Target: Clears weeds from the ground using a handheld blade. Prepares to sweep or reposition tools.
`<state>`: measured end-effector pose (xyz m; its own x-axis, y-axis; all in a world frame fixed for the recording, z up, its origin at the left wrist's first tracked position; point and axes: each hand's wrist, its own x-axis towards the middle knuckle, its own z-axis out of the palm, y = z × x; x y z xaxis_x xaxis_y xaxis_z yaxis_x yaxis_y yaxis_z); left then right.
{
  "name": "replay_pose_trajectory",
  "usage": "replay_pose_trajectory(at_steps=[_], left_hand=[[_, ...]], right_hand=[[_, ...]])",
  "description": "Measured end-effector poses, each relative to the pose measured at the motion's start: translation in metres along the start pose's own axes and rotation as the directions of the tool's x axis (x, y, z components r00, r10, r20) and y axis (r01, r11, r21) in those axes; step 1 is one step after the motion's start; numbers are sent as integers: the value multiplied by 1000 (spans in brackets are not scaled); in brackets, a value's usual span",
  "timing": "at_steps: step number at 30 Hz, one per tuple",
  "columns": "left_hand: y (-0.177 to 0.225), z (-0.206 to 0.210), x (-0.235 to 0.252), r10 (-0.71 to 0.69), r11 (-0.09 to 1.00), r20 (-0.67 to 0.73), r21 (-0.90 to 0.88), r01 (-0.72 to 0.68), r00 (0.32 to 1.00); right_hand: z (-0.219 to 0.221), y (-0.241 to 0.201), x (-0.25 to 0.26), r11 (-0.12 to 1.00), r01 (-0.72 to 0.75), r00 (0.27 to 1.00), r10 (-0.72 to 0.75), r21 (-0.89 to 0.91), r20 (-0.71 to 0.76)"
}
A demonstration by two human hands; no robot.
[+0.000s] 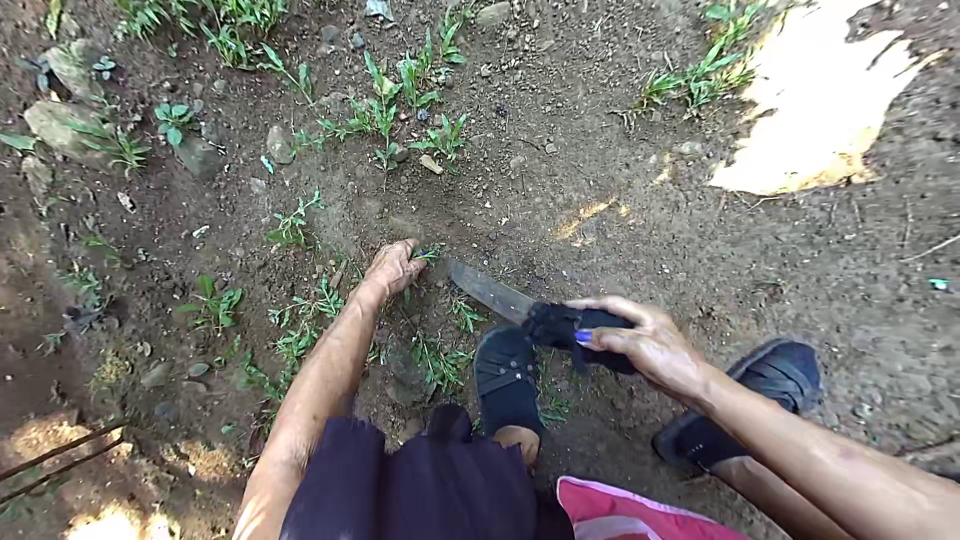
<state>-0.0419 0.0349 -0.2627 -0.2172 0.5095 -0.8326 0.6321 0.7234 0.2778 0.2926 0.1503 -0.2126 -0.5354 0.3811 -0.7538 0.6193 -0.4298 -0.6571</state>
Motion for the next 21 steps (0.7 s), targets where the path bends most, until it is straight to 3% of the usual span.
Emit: replay_pose_trajectory(at_steps=[3,5,6,8,9,11,13,16,19,21], left_hand=[[2,0,1,-9,999,-15,-36,8,1000],[-2,-1,0,5,997,-31,-80,-8,1000],[-6,4,-4,19,993,-45,-117,-24,999],[-15,9,-9,22,981,-95,-189,-40,995],[-21,11,-16,-4,978,-100,-208,-17,995],[-40,11,-27,-86,976,-111,-208,61,990],[-61,5,-45,-207,954,-108,-241,176,972],[-96,-14,-64,-417,884,-112,-282,374,902],[-113,-31,-71,-457,889,-126,-24,458,881],[-99,-39,-72,-445,880,-257,56,472,858]], right_hand=[[28,9,38,997,-30,999,32,72,-30],[33,21,42,988,112,994,-113,-110,-8],[35,26,37,935,219,975,-221,-277,26],[36,26,35,681,445,876,-465,-582,126],[35,24,33,572,506,825,-539,-645,169],[26,15,27,515,529,810,-545,-675,218],[7,10,19,588,492,853,-473,-642,221],[-21,10,13,799,336,936,-344,-500,79],[-41,13,16,913,214,973,-230,-348,-6],[-46,6,16,944,188,978,-205,-272,-34]])
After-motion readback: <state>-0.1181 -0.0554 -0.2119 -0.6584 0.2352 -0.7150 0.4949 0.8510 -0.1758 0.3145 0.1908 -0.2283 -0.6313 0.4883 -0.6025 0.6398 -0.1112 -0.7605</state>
